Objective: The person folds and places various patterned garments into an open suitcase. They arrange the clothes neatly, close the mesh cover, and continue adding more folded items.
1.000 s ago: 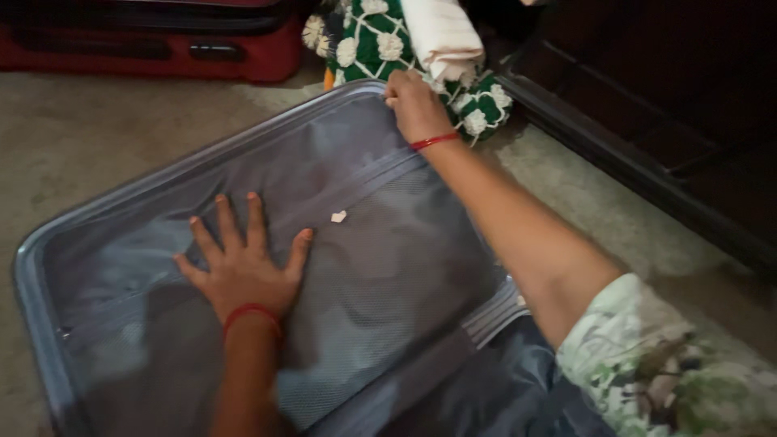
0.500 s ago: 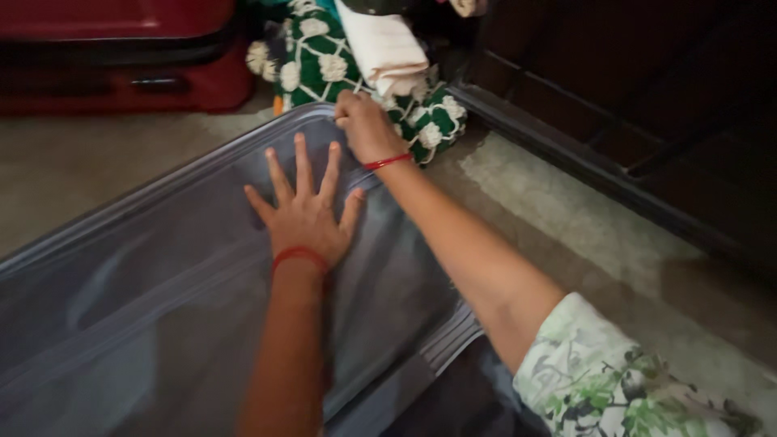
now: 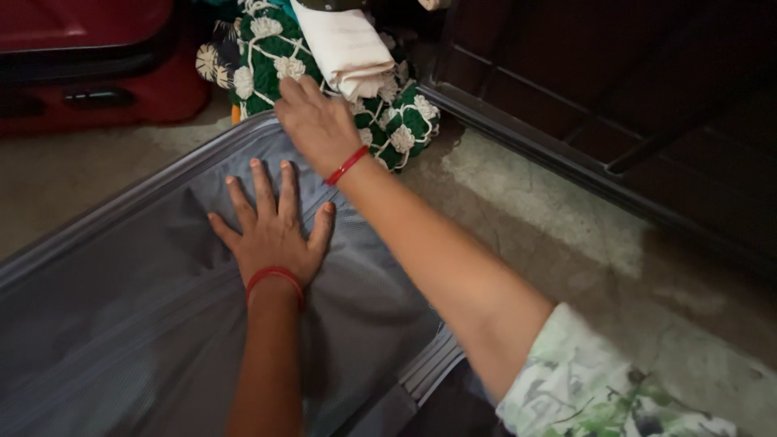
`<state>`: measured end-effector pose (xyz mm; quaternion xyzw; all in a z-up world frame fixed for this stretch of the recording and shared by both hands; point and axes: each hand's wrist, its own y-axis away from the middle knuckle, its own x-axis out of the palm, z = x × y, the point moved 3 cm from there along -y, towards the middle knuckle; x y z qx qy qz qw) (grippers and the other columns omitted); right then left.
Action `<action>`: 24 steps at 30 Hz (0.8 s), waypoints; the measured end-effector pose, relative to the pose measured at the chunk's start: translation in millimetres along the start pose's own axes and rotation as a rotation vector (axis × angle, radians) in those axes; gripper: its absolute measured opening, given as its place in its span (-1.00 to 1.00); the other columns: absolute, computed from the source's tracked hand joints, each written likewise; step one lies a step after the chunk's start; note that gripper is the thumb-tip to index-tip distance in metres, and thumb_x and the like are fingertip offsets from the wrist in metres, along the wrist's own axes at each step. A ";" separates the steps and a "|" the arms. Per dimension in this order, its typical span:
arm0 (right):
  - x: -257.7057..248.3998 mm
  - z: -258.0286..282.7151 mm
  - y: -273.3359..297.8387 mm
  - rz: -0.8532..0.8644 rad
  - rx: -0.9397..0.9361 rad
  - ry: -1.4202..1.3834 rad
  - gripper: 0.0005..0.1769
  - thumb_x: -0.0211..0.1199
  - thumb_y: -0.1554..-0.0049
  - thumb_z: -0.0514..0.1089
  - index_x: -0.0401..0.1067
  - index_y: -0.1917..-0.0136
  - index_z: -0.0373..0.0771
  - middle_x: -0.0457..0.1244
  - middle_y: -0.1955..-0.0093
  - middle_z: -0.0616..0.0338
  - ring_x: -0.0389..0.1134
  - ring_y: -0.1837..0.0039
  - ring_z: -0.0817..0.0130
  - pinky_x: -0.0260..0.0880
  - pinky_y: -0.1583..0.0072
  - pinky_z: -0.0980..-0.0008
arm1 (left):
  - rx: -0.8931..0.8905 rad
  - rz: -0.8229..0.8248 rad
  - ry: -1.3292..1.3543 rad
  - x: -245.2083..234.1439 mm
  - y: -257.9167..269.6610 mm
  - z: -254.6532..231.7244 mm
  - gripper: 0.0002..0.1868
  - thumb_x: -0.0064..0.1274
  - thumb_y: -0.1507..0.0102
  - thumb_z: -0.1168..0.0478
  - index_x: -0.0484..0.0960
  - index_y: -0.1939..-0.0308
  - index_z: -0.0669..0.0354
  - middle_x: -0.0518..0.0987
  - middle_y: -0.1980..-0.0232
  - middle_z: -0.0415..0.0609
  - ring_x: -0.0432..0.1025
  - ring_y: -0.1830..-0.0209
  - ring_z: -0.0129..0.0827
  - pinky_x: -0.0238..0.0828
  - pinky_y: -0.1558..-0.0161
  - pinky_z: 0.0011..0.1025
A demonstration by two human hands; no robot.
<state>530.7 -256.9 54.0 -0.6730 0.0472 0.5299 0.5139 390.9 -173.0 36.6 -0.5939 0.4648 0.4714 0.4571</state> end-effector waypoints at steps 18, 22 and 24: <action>0.0 -27.1 -21.8 0.075 -0.245 0.033 -0.86 0.20 0.03 -0.32 0.51 0.17 -0.25 0.29 -0.06 0.14 0.33 -0.23 0.19 0.49 0.02 0.23 | -0.012 0.003 0.047 1.5 0.8 -1.0 -0.09 -0.48 -0.28 -0.50 -0.04 -0.61 -0.23 -0.16 -0.68 -0.04 -0.38 -0.64 0.09 -0.46 -0.41 0.42; 4.6 -30.3 -18.5 0.090 -0.375 -0.024 -0.89 0.22 -0.04 -0.30 0.52 0.13 -0.26 0.29 -0.06 0.14 0.32 -0.25 0.21 0.50 -0.02 0.25 | -0.003 0.002 0.051 1.3 1.5 -0.2 -0.11 -0.46 -0.29 -0.49 -0.02 -0.61 -0.22 -0.17 -0.68 -0.03 -0.38 -0.64 0.10 -0.48 -0.40 0.42; 7.8 -33.5 -24.6 0.117 -0.347 -0.009 -0.87 0.21 -0.01 -0.30 0.53 0.15 -0.24 0.29 -0.05 0.14 0.33 -0.23 0.20 0.50 0.00 0.26 | -0.005 -0.007 0.056 0.5 -1.7 1.8 -0.10 -0.46 -0.29 -0.49 -0.01 -0.61 -0.22 -0.17 -0.68 -0.03 -0.39 -0.65 0.09 -0.48 -0.41 0.41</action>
